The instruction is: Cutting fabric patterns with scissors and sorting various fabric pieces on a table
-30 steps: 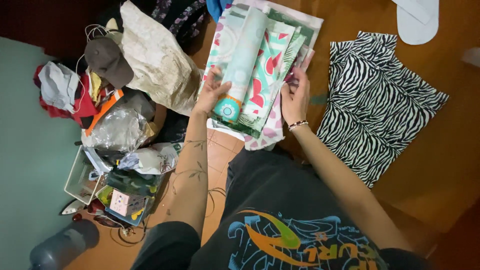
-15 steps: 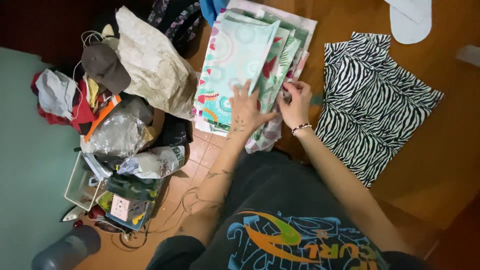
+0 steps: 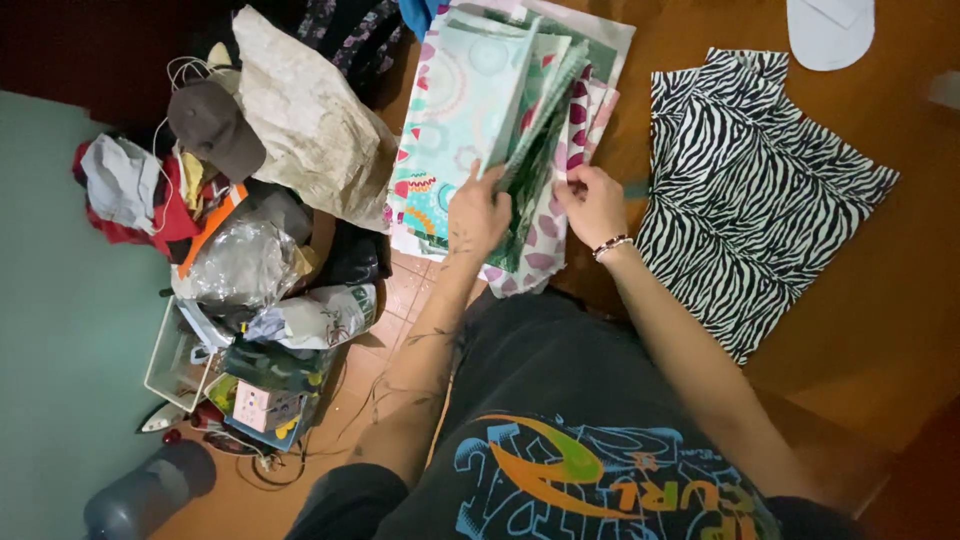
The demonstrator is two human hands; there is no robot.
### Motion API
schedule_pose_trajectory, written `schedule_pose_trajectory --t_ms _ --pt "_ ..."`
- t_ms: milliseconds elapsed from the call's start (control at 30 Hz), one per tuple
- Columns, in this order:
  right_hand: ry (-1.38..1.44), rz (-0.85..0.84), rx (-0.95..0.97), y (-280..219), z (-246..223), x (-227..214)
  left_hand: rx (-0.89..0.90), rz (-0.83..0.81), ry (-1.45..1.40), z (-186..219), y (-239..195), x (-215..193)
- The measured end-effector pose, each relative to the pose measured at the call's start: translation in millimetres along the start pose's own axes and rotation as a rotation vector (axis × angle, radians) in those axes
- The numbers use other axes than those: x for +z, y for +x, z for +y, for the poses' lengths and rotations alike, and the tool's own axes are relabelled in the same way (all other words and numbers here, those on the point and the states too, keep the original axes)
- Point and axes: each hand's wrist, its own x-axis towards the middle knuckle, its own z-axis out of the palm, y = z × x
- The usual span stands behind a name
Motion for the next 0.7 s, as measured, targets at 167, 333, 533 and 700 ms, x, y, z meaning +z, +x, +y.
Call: schedule_pose_trajectory --t_ms 167,333,533,700 --pt "0.299 -0.086 0.161 -6.6 -19.0 -3.8 0.167 0.043 -0.272 -8.1 -2.8 -29.7" --pt "1.148 -0.236 0.248 -15.4 -53.5 13.1 0.181 0.024 -0.256 19.7 -15.9 -39.2" --pt "1.543 -0.332 0.505 -16.4 -79.7 -6.6 0.118 0.116 -0.344 -0.2 -2.4 -48.2" --pt "1.218 -0.120 0.385 -12.1 -62.9 -14.6 -0.001 -0.033 -0.788 -20.9 13.4 -95.2"
